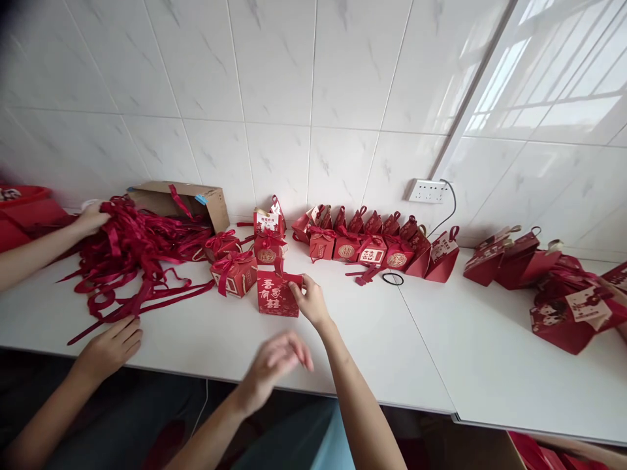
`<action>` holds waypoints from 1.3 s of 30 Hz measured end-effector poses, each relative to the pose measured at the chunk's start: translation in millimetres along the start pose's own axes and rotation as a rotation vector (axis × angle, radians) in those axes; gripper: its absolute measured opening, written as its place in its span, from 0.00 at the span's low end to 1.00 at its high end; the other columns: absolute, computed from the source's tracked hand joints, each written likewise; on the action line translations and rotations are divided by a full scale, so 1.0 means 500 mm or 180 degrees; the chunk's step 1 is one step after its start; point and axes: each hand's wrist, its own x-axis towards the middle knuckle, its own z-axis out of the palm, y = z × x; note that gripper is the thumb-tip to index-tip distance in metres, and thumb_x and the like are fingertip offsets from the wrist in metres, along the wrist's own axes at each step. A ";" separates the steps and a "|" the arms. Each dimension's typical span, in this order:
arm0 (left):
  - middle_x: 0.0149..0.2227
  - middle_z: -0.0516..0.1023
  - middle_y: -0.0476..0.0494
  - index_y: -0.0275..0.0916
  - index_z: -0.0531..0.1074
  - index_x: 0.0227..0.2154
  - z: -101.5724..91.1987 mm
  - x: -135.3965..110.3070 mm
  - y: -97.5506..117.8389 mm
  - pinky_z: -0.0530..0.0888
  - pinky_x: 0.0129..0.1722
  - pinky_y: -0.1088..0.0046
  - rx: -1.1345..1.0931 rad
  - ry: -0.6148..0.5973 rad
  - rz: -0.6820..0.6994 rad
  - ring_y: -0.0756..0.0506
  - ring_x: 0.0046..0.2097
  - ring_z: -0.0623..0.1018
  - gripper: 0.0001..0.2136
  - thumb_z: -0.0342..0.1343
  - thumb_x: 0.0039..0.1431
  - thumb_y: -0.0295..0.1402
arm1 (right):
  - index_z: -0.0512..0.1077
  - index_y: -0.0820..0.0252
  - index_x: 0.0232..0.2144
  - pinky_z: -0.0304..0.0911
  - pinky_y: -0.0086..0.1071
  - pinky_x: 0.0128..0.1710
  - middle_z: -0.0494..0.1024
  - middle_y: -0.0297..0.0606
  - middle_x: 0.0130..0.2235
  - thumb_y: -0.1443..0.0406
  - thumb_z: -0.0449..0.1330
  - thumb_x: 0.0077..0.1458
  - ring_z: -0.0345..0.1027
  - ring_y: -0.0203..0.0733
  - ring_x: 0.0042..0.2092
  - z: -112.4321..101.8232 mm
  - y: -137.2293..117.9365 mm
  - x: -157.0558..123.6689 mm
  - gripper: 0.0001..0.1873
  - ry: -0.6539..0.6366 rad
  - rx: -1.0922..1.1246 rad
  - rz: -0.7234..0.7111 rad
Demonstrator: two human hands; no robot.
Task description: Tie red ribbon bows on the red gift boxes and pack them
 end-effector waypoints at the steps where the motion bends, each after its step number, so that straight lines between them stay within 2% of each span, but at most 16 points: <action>1: 0.29 0.75 0.46 0.45 0.70 0.27 0.035 0.011 0.030 0.76 0.37 0.66 -0.0093 -0.0008 -0.0081 0.46 0.35 0.75 0.15 0.41 0.64 0.37 | 0.69 0.59 0.32 0.68 0.36 0.39 0.77 0.39 0.33 0.59 0.51 0.57 0.73 0.43 0.37 -0.006 -0.008 -0.022 0.11 -0.0033 -0.0002 0.0044; 2: 0.34 0.75 0.43 0.43 0.70 0.30 0.061 0.019 0.045 0.75 0.39 0.65 -0.0428 -0.0012 -0.0186 0.45 0.40 0.75 0.14 0.39 0.64 0.35 | 0.69 0.59 0.32 0.67 0.36 0.39 0.77 0.39 0.33 0.58 0.52 0.57 0.72 0.43 0.37 -0.016 -0.018 -0.045 0.11 -0.0066 -0.0020 0.0090; 4: 0.43 0.72 0.39 0.41 0.70 0.33 0.088 0.032 0.039 0.73 0.47 0.60 -0.0528 0.0152 -0.0208 0.41 0.49 0.71 0.08 0.47 0.61 0.35 | 0.69 0.59 0.32 0.66 0.35 0.38 0.77 0.38 0.33 0.58 0.53 0.57 0.72 0.43 0.37 -0.043 -0.042 -0.087 0.11 -0.0139 -0.0067 0.0194; 7: 0.51 0.67 0.39 0.40 0.71 0.35 0.091 0.046 -0.004 0.68 0.53 0.58 -0.0527 -0.0259 -0.0063 0.40 0.57 0.66 0.05 0.51 0.59 0.31 | 0.69 0.59 0.30 0.66 0.32 0.36 0.77 0.37 0.33 0.58 0.53 0.58 0.72 0.41 0.35 -0.082 -0.072 -0.139 0.11 -0.0290 -0.0014 0.0315; 10: 0.46 0.72 0.41 0.40 0.70 0.37 0.095 0.058 -0.022 0.71 0.49 0.67 -0.1039 -0.0818 0.0045 0.46 0.50 0.72 0.06 0.50 0.60 0.28 | 0.69 0.58 0.32 0.66 0.31 0.35 0.76 0.36 0.32 0.59 0.52 0.59 0.71 0.40 0.34 -0.105 -0.087 -0.172 0.11 -0.0465 -0.0080 0.0301; 13: 0.37 0.76 0.45 0.40 0.70 0.37 0.107 0.067 -0.006 0.73 0.41 0.75 -0.1457 -0.1011 -0.0007 0.50 0.40 0.76 0.06 0.50 0.60 0.27 | 0.68 0.58 0.39 0.66 0.34 0.40 0.76 0.39 0.39 0.60 0.54 0.58 0.71 0.42 0.40 -0.114 -0.092 -0.187 0.09 -0.0348 -0.0306 0.0076; 16: 0.36 0.77 0.47 0.39 0.72 0.37 0.118 0.068 0.011 0.74 0.41 0.76 -0.1546 -0.0968 -0.0122 0.50 0.39 0.77 0.06 0.51 0.58 0.26 | 0.64 0.56 0.46 0.66 0.37 0.45 0.73 0.41 0.45 0.63 0.57 0.55 0.69 0.43 0.46 -0.109 -0.097 -0.188 0.15 0.0070 -0.0351 -0.0347; 21: 0.39 0.78 0.45 0.39 0.72 0.40 0.134 0.049 0.010 0.75 0.44 0.74 -0.1567 -0.0738 -0.0227 0.48 0.41 0.77 0.10 0.53 0.56 0.25 | 0.67 0.56 0.40 0.68 0.34 0.36 0.73 0.39 0.37 0.69 0.53 0.57 0.69 0.40 0.39 -0.082 -0.102 -0.183 0.08 0.0355 -0.0410 -0.0896; 27: 0.40 0.78 0.45 0.39 0.73 0.42 0.145 0.032 0.007 0.76 0.44 0.73 -0.1543 -0.0534 -0.0250 0.48 0.42 0.78 0.12 0.53 0.56 0.24 | 0.67 0.55 0.39 0.67 0.32 0.31 0.72 0.37 0.34 0.71 0.54 0.56 0.68 0.38 0.34 -0.053 -0.090 -0.187 0.09 0.0778 -0.0554 -0.0977; 39: 0.42 0.78 0.44 0.40 0.72 0.45 0.152 0.024 0.001 0.76 0.44 0.72 -0.1563 -0.0453 -0.0130 0.48 0.43 0.77 0.14 0.52 0.57 0.25 | 0.68 0.54 0.40 0.67 0.32 0.30 0.72 0.36 0.33 0.71 0.56 0.56 0.68 0.37 0.33 -0.044 -0.073 -0.188 0.09 0.0970 -0.0720 -0.1104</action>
